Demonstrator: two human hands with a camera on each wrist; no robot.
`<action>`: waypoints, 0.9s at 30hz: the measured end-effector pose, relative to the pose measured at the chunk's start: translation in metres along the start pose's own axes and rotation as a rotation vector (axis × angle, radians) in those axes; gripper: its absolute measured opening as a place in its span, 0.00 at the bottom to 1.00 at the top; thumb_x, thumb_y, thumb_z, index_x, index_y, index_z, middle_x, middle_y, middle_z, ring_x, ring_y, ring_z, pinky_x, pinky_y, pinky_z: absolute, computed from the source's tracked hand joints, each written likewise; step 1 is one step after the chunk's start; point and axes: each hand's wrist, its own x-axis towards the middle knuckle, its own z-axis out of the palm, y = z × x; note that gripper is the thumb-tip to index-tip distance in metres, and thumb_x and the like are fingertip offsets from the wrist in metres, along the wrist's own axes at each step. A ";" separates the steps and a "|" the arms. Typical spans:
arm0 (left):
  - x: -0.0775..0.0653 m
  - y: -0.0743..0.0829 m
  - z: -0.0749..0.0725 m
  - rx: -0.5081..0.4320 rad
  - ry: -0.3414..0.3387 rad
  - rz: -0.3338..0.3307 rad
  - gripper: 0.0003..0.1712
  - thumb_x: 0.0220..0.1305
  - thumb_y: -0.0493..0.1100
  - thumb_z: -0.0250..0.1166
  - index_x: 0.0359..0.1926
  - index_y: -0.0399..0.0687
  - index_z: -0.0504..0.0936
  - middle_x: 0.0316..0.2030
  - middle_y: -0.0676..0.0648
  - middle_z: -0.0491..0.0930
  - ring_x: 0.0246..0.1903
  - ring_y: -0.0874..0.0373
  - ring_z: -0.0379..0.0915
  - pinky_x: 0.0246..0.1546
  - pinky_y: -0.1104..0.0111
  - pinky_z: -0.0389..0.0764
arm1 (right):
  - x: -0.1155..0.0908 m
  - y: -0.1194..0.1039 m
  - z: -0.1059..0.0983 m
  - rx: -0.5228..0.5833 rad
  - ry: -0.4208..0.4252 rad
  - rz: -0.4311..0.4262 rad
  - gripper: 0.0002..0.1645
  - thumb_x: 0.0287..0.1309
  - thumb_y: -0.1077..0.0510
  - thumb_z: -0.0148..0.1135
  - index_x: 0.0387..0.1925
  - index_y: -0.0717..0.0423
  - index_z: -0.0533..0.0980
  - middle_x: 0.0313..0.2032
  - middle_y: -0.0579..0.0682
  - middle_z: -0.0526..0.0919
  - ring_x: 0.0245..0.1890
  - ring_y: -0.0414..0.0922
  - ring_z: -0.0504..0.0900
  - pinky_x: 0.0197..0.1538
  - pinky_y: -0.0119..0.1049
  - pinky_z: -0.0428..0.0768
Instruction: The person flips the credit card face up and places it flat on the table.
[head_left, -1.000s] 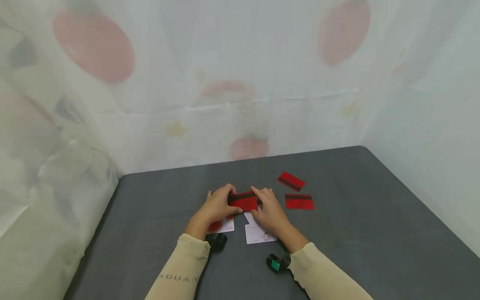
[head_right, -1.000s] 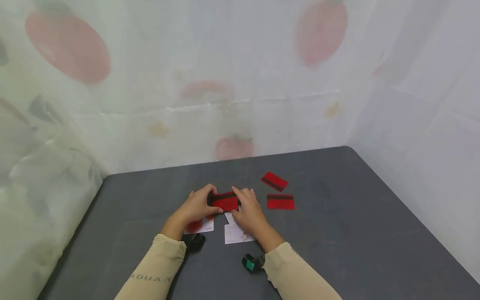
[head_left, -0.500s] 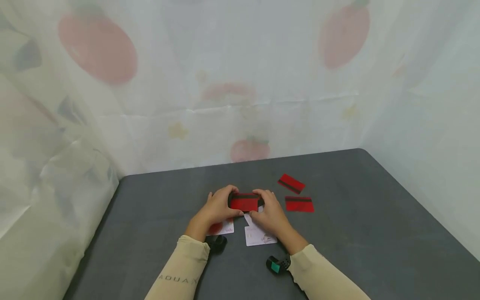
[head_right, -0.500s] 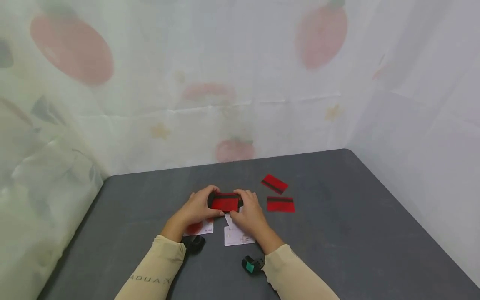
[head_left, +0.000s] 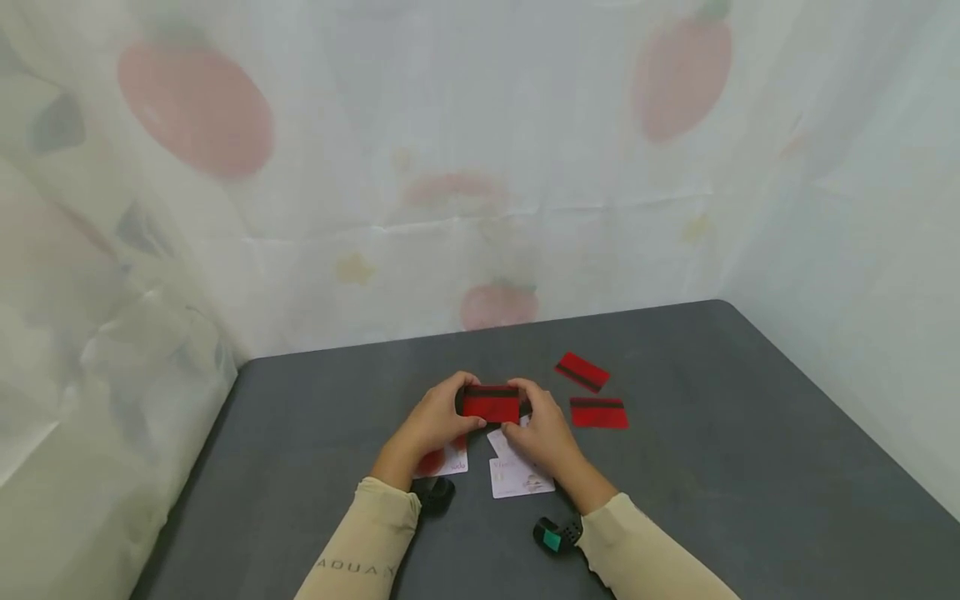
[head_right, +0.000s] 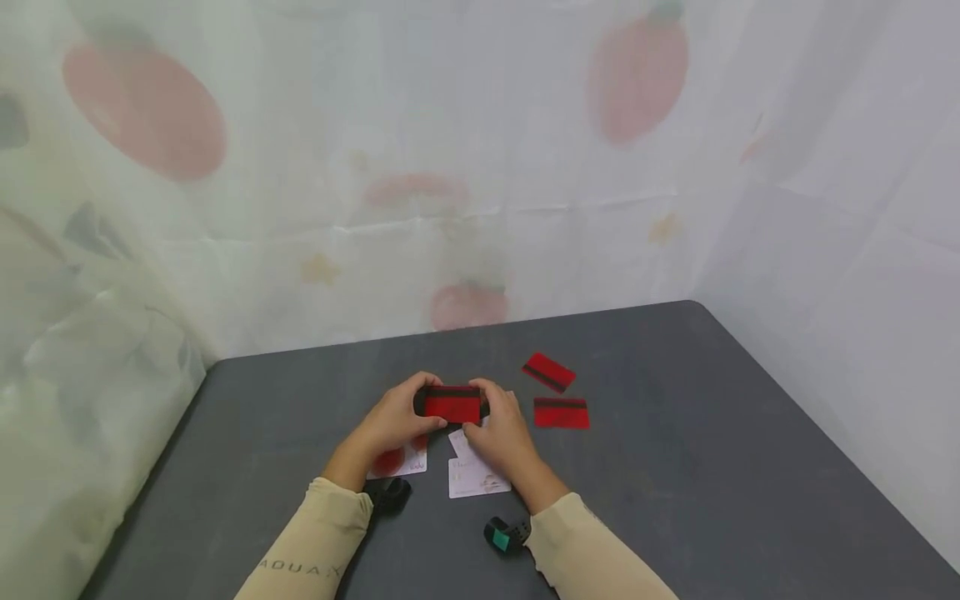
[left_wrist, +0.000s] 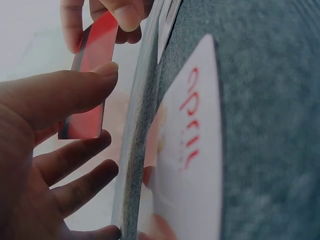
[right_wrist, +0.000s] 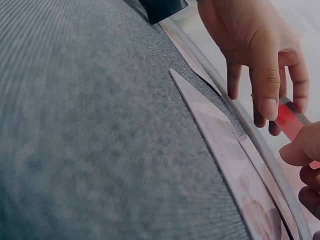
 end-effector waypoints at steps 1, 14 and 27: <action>0.000 0.000 0.000 0.004 0.001 0.010 0.31 0.51 0.42 0.78 0.56 0.52 0.74 0.46 0.50 0.81 0.40 0.58 0.76 0.46 0.60 0.79 | 0.000 0.000 0.000 -0.002 0.003 0.000 0.37 0.46 0.63 0.72 0.61 0.50 0.72 0.42 0.46 0.80 0.44 0.46 0.75 0.47 0.44 0.74; 0.000 -0.002 0.002 0.038 -0.012 0.022 0.34 0.52 0.41 0.76 0.59 0.57 0.73 0.51 0.50 0.79 0.44 0.55 0.75 0.49 0.58 0.79 | 0.001 0.003 0.000 0.044 -0.003 0.024 0.38 0.48 0.63 0.71 0.63 0.50 0.71 0.43 0.46 0.81 0.43 0.44 0.77 0.47 0.42 0.76; 0.000 -0.001 0.002 0.033 -0.019 0.017 0.30 0.56 0.46 0.75 0.58 0.54 0.74 0.48 0.50 0.80 0.40 0.58 0.76 0.45 0.61 0.79 | 0.001 0.003 0.001 0.020 0.004 0.006 0.37 0.48 0.63 0.71 0.62 0.49 0.71 0.44 0.47 0.81 0.44 0.46 0.77 0.46 0.43 0.76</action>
